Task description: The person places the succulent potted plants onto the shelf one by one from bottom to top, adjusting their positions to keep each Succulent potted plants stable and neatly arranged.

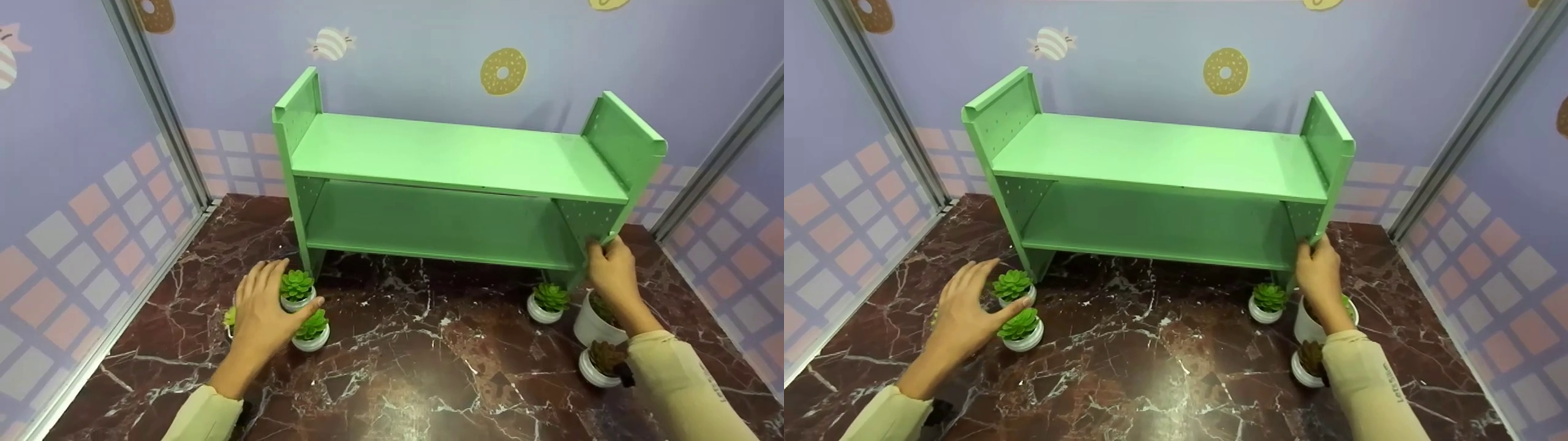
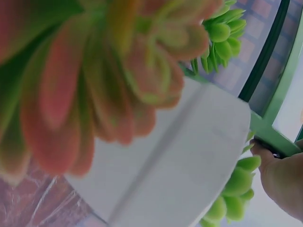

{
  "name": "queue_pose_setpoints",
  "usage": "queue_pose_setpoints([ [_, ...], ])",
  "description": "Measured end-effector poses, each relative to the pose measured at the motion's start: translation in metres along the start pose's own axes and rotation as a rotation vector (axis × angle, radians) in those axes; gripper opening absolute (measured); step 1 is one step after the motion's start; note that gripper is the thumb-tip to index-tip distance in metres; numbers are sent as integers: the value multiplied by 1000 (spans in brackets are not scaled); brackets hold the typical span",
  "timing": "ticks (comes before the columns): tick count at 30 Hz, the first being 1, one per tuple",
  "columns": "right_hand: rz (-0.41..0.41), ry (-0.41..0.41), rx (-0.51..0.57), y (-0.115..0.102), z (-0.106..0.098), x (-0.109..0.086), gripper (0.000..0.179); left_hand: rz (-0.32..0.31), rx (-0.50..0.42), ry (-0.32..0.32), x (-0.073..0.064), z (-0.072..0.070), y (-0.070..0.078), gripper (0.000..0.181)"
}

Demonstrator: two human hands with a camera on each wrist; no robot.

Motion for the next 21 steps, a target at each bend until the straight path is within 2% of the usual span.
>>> queue_pose_setpoints([
  [5,-8,-45,-2,2,-2,0,44,-49,-21,-10,-2,-5,-11,97],
  [7,-13,-51,-11,3,-2,0,43,-74,-56,-18,-4,-6,-15,97],
  [15,-38,-35,-20,4,-2,1,41,-204,-167,-57,-7,-12,-30,111],
  [21,-34,-39,-19,4,-1,1,40,-238,-246,-116,-8,-20,-43,119],
])
Point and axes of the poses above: each hand's wrist, its own x-axis towards the middle knuckle, its own z-axis out of the palm, y = z × x, the point moved 2 cm from there along x, towards the middle knuckle, and after that the axes turned 3 degrees about -y, right-handed, at the moved point
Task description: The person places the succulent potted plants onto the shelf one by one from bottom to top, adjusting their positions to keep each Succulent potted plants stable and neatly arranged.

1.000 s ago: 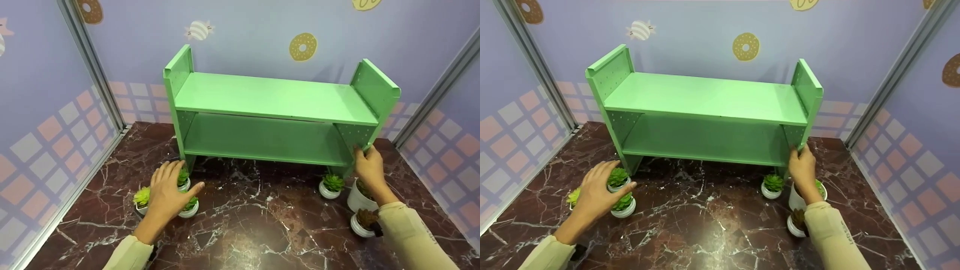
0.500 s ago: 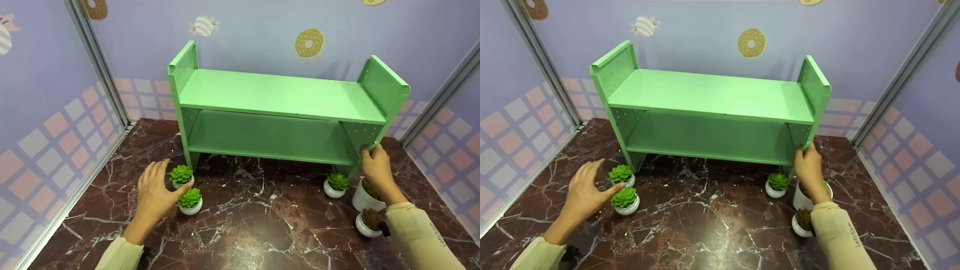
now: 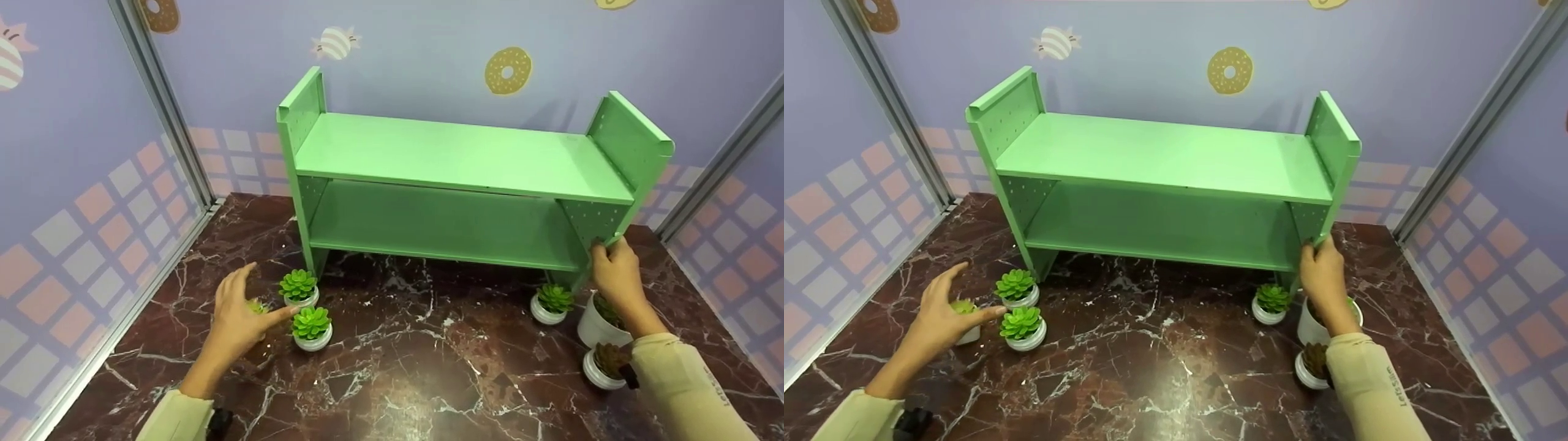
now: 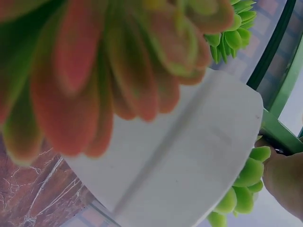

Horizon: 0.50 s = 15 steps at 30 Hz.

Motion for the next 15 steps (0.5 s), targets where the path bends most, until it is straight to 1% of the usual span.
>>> queue_pose_setpoints([
  [3,0,8,-6,0,0,-1,38,-22,-43,-50,0,-5,-6,119],
  [5,-1,13,-11,-1,-1,-1,37,-33,-60,-71,0,-8,-9,120],
  [8,-2,13,-11,0,0,-1,38,-38,-74,-94,-1,-13,-14,120],
  [10,-1,6,-11,1,0,-1,39,-37,-96,-120,-1,-16,-17,120],
  [12,1,-1,-9,2,0,-1,40,-30,-151,-145,-1,-18,-22,121],
  [15,1,-12,-1,2,0,-1,42,14,-268,-163,1,-19,-30,119],
])
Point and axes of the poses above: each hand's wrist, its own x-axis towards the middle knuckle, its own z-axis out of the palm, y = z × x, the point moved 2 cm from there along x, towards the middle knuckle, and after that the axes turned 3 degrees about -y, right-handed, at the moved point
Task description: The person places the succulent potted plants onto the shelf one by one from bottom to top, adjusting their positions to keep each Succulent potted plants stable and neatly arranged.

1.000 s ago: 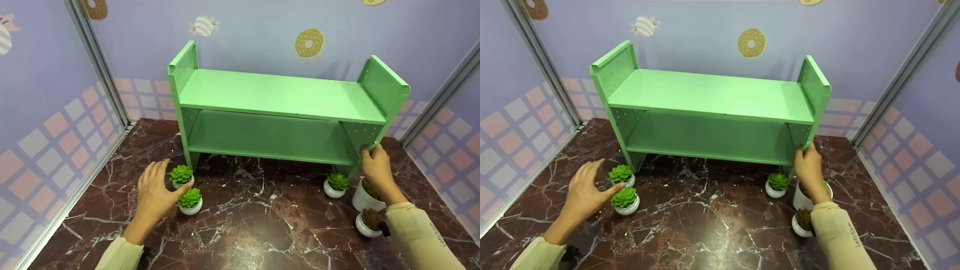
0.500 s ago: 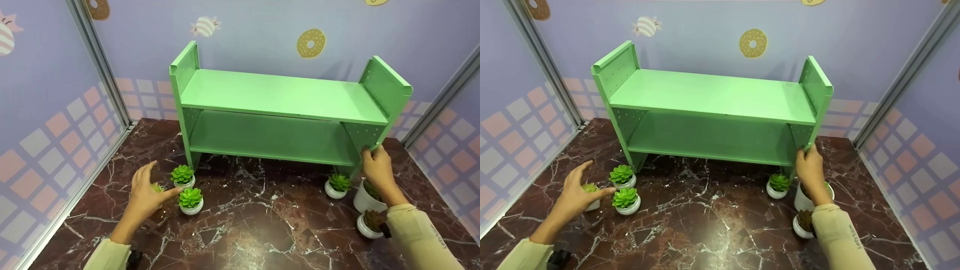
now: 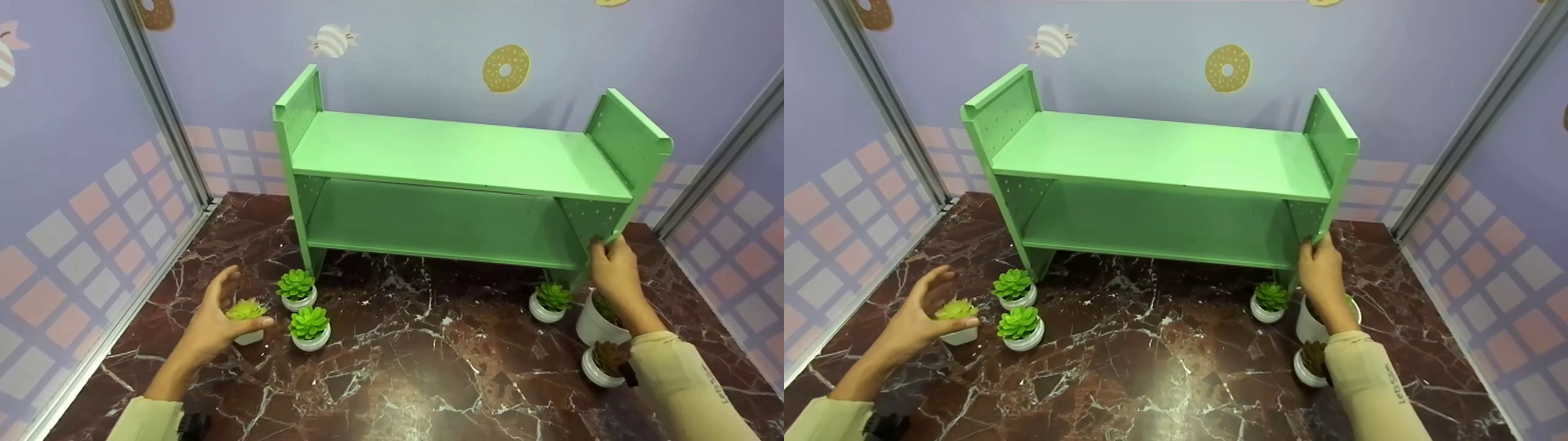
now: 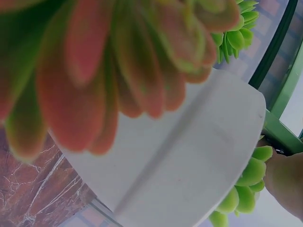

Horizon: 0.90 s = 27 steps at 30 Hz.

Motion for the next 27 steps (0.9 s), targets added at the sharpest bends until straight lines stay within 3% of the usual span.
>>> queue_pose_setpoints([
  [4,6,-4,12,-1,0,0,44,81,-100,-26,2,-6,-9,115],
  [6,9,-11,19,-2,1,0,44,86,-116,-52,2,-10,-13,116],
  [15,6,-23,33,-4,2,-1,46,16,-170,-202,-1,-17,-22,112],
  [27,5,-15,42,-2,0,-2,42,-32,-147,-281,0,-15,-28,96],
])
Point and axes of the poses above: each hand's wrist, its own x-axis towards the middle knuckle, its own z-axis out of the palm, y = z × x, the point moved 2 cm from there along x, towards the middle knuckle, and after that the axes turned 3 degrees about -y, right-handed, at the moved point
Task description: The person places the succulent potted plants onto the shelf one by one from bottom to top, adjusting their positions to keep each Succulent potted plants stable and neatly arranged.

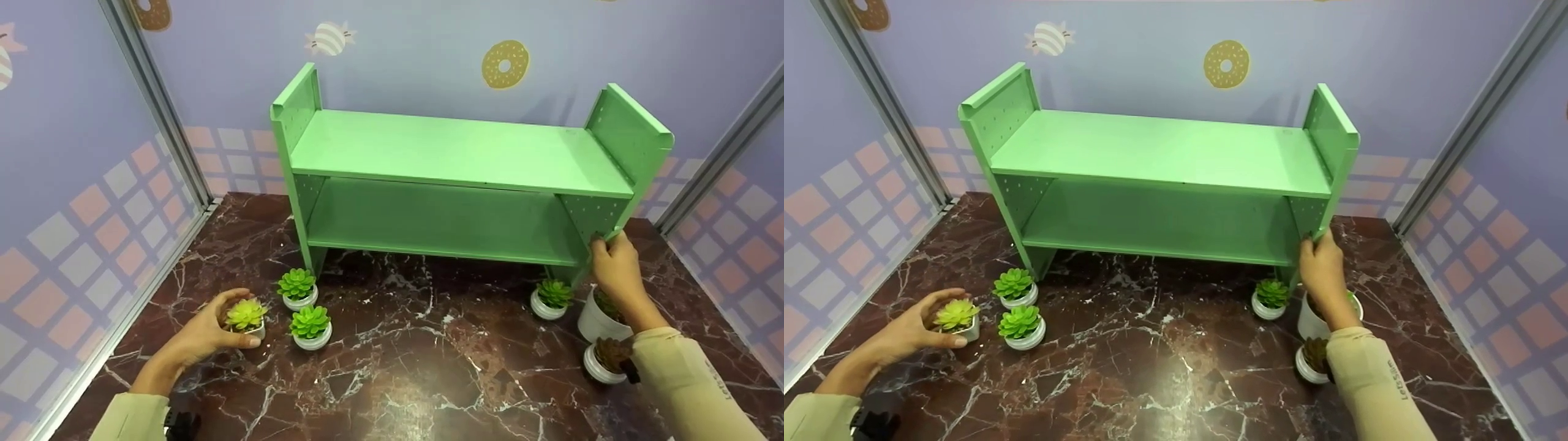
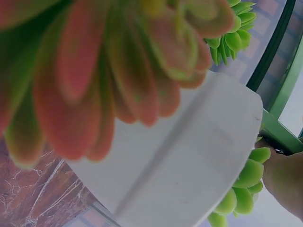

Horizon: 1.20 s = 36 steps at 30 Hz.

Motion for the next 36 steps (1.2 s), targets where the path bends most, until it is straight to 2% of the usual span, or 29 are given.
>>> queue_pose_setpoints([
  [7,-3,16,-29,-2,0,1,39,-22,-41,-17,1,0,-1,91],
  [15,10,36,-33,-1,-1,1,39,-63,-60,5,2,2,2,91],
  [23,14,-2,-29,0,0,0,41,-98,51,53,2,2,2,84],
  [32,18,15,-32,0,0,1,41,-107,124,75,4,4,3,85],
  [36,17,27,-43,0,0,1,39,-120,156,78,3,3,2,80],
])
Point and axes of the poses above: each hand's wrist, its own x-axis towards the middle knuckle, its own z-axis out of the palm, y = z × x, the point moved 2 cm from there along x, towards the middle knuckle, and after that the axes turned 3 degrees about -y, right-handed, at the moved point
